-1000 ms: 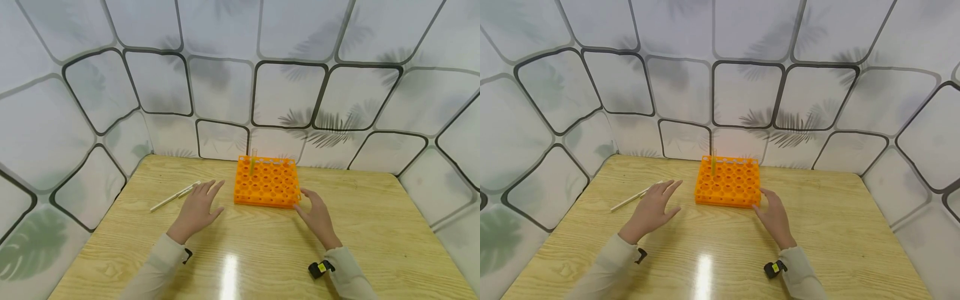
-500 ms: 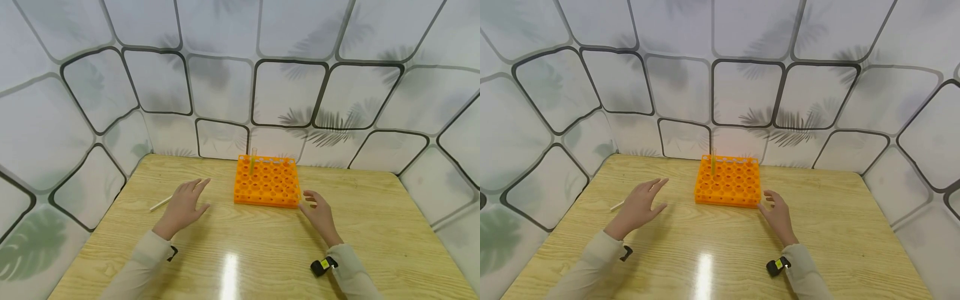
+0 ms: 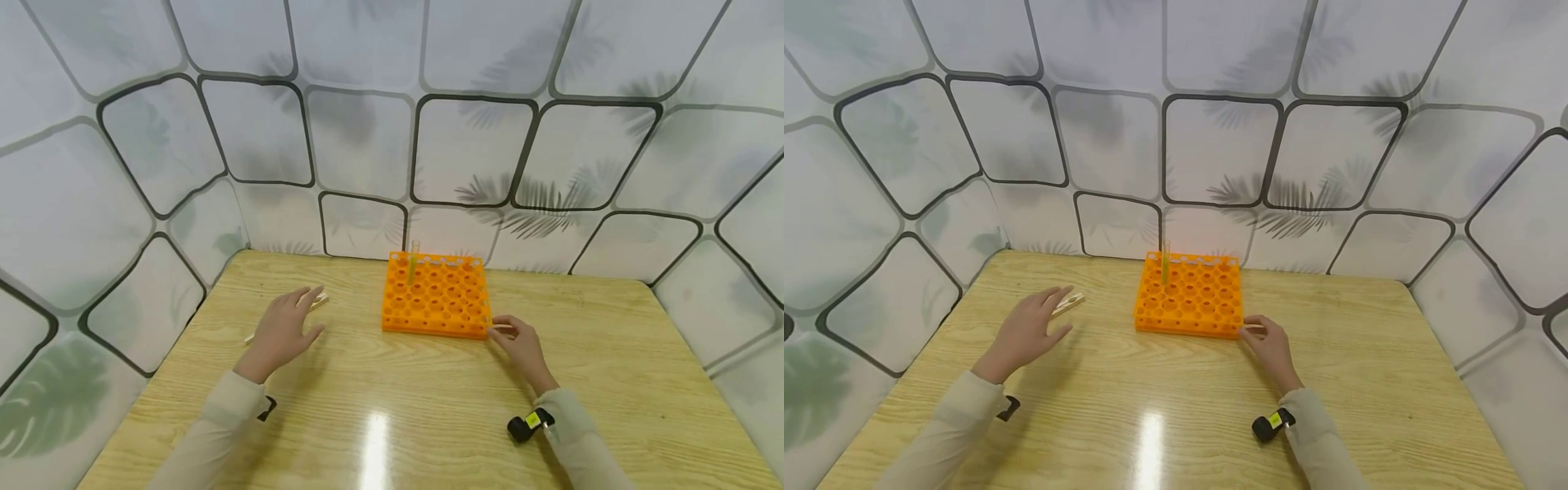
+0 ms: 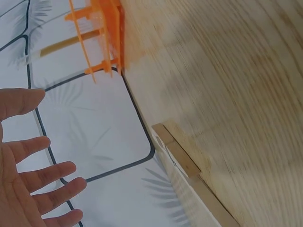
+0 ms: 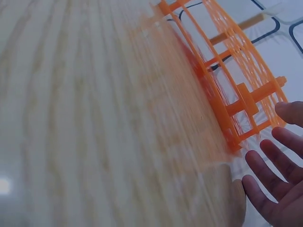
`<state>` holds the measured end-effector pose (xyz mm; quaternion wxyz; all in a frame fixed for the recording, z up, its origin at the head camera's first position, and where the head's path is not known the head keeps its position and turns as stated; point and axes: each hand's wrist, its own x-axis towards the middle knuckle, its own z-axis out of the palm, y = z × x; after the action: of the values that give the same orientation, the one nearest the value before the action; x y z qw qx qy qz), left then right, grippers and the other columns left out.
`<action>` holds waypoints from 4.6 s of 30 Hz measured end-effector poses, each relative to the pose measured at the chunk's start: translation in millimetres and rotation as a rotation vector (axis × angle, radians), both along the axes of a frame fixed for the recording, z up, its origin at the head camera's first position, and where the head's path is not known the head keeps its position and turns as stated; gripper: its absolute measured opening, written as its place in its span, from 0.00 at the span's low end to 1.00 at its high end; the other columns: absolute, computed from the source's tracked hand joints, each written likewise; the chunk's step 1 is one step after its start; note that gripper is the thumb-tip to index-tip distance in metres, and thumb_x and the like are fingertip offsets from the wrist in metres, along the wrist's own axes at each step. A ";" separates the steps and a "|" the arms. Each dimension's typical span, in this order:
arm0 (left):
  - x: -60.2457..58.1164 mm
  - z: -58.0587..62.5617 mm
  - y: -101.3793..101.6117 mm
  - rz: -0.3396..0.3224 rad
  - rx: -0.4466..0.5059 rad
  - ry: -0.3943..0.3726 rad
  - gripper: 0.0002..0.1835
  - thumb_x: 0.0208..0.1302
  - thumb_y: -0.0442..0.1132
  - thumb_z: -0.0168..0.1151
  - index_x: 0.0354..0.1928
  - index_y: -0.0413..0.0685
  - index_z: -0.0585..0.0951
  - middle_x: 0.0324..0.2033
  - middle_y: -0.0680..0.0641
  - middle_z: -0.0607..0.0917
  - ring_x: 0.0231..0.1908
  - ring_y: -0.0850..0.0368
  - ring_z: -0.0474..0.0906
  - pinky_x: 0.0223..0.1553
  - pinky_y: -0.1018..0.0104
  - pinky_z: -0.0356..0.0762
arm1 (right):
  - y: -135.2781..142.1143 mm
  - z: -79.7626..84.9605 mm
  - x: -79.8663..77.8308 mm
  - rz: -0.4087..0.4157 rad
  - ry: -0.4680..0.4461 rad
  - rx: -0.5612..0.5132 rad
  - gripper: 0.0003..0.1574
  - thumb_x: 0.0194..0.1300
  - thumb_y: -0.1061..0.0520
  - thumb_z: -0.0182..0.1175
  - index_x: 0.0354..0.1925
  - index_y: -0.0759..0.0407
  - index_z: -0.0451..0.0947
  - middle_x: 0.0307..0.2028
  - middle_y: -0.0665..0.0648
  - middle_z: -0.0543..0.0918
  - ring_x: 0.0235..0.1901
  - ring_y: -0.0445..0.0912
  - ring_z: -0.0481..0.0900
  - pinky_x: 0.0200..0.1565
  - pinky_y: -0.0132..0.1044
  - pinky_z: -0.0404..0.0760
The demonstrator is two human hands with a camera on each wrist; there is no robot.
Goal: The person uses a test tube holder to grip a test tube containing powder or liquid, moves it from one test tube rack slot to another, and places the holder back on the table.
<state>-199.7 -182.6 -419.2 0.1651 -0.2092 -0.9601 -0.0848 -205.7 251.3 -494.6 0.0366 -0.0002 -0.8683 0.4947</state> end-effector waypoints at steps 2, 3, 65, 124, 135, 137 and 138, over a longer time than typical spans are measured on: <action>-1.1 0.4 -3.1 0.007 -0.007 0.000 0.36 0.56 0.48 0.67 0.65 0.44 0.67 0.55 0.35 0.75 0.53 0.37 0.74 0.55 0.43 0.69 | 0.9 -0.2 -1.6 0.005 -0.025 -0.028 0.23 0.65 0.50 0.59 0.52 0.64 0.75 0.53 0.65 0.77 0.41 0.30 0.78 0.49 0.38 0.79; -1.7 0.6 -4.5 0.011 -0.010 -0.002 0.36 0.57 0.48 0.67 0.65 0.44 0.67 0.55 0.35 0.76 0.53 0.37 0.74 0.55 0.43 0.69 | 1.4 -0.2 -2.4 0.010 -0.035 -0.044 0.24 0.65 0.49 0.59 0.53 0.65 0.75 0.54 0.65 0.77 0.40 0.27 0.76 0.49 0.36 0.79; -21.1 -17.3 -31.4 0.069 -0.063 -0.135 0.30 0.59 0.45 0.65 0.61 0.42 0.71 0.52 0.35 0.78 0.53 0.35 0.74 0.58 0.35 0.62 | 1.3 -0.6 -15.2 0.108 -0.204 -0.347 0.29 0.71 0.48 0.51 0.55 0.73 0.67 0.40 0.39 0.77 0.38 0.29 0.78 0.43 0.27 0.79; -47.2 -48.2 -44.8 0.096 -0.076 -0.203 0.25 0.56 0.40 0.66 0.56 0.38 0.74 0.38 0.38 0.81 0.35 0.42 0.78 0.37 0.48 0.76 | 0.5 1.1 -14.6 0.099 -0.226 -0.340 0.30 0.70 0.47 0.51 0.56 0.73 0.67 0.41 0.40 0.77 0.39 0.30 0.78 0.45 0.29 0.80; -47.0 -46.4 -46.1 0.097 -0.078 -0.228 0.24 0.57 0.39 0.65 0.55 0.37 0.74 0.39 0.37 0.81 0.35 0.41 0.79 0.36 0.47 0.76 | 0.3 0.5 -14.3 0.107 -0.218 -0.343 0.29 0.71 0.48 0.51 0.55 0.73 0.67 0.42 0.41 0.77 0.39 0.29 0.78 0.45 0.30 0.80; -47.3 -46.7 -46.6 0.098 -0.077 -0.237 0.24 0.57 0.39 0.64 0.54 0.37 0.74 0.39 0.36 0.81 0.35 0.40 0.79 0.36 0.47 0.76 | 0.6 0.2 -14.6 0.104 -0.219 -0.338 0.29 0.71 0.48 0.51 0.55 0.72 0.67 0.43 0.42 0.77 0.39 0.29 0.78 0.46 0.30 0.80; -47.4 -47.0 -46.9 0.099 -0.075 -0.242 0.23 0.57 0.39 0.63 0.54 0.37 0.74 0.38 0.36 0.81 0.35 0.40 0.79 0.35 0.47 0.76 | 0.7 0.0 -14.7 0.101 -0.221 -0.336 0.29 0.71 0.48 0.51 0.55 0.72 0.67 0.43 0.43 0.77 0.39 0.29 0.78 0.45 0.30 0.80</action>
<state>-247.1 -229.5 -466.1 0.0440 -0.1559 -0.9846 -0.0651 -220.3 252.0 -494.6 -0.0841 -0.0171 -0.7712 0.6308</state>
